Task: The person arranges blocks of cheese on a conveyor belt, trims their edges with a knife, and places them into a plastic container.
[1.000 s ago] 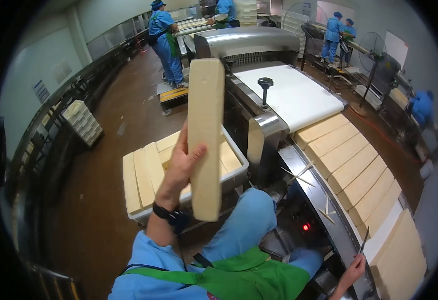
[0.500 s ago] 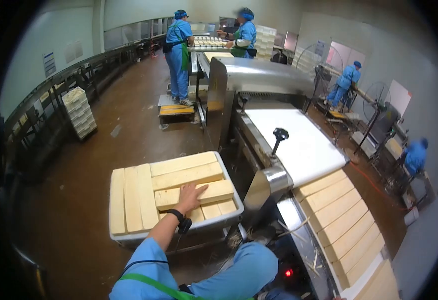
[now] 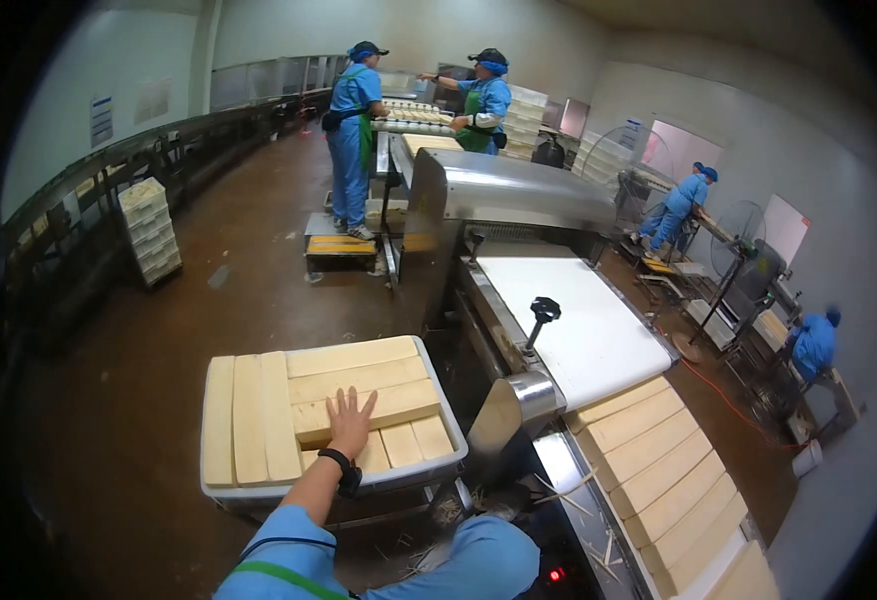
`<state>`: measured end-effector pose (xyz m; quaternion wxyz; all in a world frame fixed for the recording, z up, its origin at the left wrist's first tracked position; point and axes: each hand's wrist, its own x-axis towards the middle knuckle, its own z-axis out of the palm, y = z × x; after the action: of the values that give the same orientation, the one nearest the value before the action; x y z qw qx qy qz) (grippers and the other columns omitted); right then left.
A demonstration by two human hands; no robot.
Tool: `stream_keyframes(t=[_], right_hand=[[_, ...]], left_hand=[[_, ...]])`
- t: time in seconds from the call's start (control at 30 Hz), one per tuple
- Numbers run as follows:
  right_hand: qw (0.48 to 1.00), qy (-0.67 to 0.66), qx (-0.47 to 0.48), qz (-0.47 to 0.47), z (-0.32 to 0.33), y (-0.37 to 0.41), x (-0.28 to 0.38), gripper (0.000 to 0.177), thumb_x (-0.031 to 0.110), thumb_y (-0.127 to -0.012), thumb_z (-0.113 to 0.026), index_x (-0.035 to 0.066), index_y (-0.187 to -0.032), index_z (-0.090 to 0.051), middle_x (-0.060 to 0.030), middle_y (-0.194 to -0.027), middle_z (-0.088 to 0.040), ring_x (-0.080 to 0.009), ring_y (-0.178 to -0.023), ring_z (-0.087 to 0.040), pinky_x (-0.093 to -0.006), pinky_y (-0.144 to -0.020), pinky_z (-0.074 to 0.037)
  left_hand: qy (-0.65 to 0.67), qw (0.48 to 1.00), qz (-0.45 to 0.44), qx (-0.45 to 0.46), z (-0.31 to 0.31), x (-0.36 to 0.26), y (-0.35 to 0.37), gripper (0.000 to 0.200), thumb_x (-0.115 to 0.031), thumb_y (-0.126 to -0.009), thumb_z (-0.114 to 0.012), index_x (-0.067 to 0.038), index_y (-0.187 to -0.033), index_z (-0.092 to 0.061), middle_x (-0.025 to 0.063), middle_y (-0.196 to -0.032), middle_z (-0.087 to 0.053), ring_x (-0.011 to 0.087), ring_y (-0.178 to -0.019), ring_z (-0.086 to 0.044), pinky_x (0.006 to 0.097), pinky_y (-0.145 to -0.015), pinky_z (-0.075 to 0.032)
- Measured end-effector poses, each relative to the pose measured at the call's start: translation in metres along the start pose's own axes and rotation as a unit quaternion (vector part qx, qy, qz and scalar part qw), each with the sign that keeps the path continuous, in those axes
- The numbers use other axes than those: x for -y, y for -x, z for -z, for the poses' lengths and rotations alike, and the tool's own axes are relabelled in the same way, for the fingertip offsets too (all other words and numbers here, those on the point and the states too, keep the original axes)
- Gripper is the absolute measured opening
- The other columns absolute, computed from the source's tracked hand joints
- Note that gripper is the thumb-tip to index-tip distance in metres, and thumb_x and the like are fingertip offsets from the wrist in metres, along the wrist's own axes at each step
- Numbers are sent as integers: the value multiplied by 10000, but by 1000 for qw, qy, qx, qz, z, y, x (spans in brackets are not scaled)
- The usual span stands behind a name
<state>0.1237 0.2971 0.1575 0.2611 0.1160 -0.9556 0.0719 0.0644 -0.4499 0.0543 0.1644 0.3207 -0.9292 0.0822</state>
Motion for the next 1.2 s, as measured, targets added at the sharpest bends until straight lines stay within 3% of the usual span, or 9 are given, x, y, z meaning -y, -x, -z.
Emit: stream_keyframes(t=[0.13,0.17,0.2,0.27,0.47,0.63,0.87,1.0,1.2], right_hand=[[999,13,-39,-20,0,-2,14,279,151,-949,-575,139,-1213,-668,-201,-1010,-568,-377,-970,-540,-498,-868,-428],[999,-8,-9,-43,2,-4,17,322,229,-959,-556,145,-1258,-644,-185,-1049,-592,-370,-972,-565,-498,-874,-448],[989,-4,-146,-12,-13,1,-3,175,133,-877,-644,5,-994,-670,-199,-1004,-590,-379,-959,-552,-451,-831,-425],[988,-60,-96,-106,4,0,18,238,92,-812,-677,26,-1040,-699,-197,-1007,-558,-382,-982,-518,-463,-877,-404],[954,-29,-217,-206,53,-38,22,244,70,-834,-656,25,-1072,-685,-172,-1132,-560,-350,-1096,-527,-463,-991,-394],[925,158,-88,-333,34,-42,-20,683,411,-917,-615,-11,-1428,-444,-365,-1464,-322,-495,-1427,-197,-590,-1174,-142],[941,134,-12,-310,26,-68,5,753,417,-848,-690,-9,-1421,-451,-397,-1440,-321,-530,-1381,-260,-572,-1142,-238],[911,41,29,-410,37,-101,17,686,300,-841,-683,-8,-1412,-458,-373,-1412,-388,-477,-1302,-421,-460,-1010,-442],[732,-488,-203,-430,-1,-85,-64,484,153,-967,-423,-52,-1405,-441,-276,-1341,-535,-325,-1279,-511,-386,-1071,-399]], left_hand=[[193,981,16,-10,107,-48,-4,780,-232,-843,-717,-226,-1525,-338,202,-1520,-340,443,-1440,-241,644,-1142,-176],[250,962,-54,-99,149,-72,1,720,-210,-842,-717,-190,-1488,-398,195,-1490,-370,433,-1423,-273,615,-1136,-229],[315,923,-132,-177,191,-98,7,664,-187,-842,-718,-155,-1451,-458,188,-1459,-399,423,-1406,-305,587,-1130,-282],[407,813,-313,-275,263,-154,27,543,-163,-826,-726,-131,-1347,-574,166,-1358,-484,401,-1334,-409,551,-1085,-366],[436,575,-685,101,355,-335,82,728,-183,-781,-779,-180,-1434,-457,161,-1444,-444,388,-1320,-445,468,-1064,-415],[280,593,-753,57,293,-449,109,901,-421,-774,-757,-294,-1536,-292,109,-1559,-332,370,-1408,-357,553,-1117,-341],[225,619,-751,-35,260,-499,112,873,-581,-752,-683,-360,-1514,-319,25,-1545,-378,323,-1434,-327,616,-1107,-308],[251,623,-740,-36,259,-501,116,845,-615,-757,-658,-364,-1502,-347,21,-1541,-384,337,-1436,-318,616,-1122,-281],[262,624,-736,-19,255,-499,114,811,-555,-791,-679,-363,-1506,-346,42,-1544,-375,351,-1432,-320,638,-1115,-260]])
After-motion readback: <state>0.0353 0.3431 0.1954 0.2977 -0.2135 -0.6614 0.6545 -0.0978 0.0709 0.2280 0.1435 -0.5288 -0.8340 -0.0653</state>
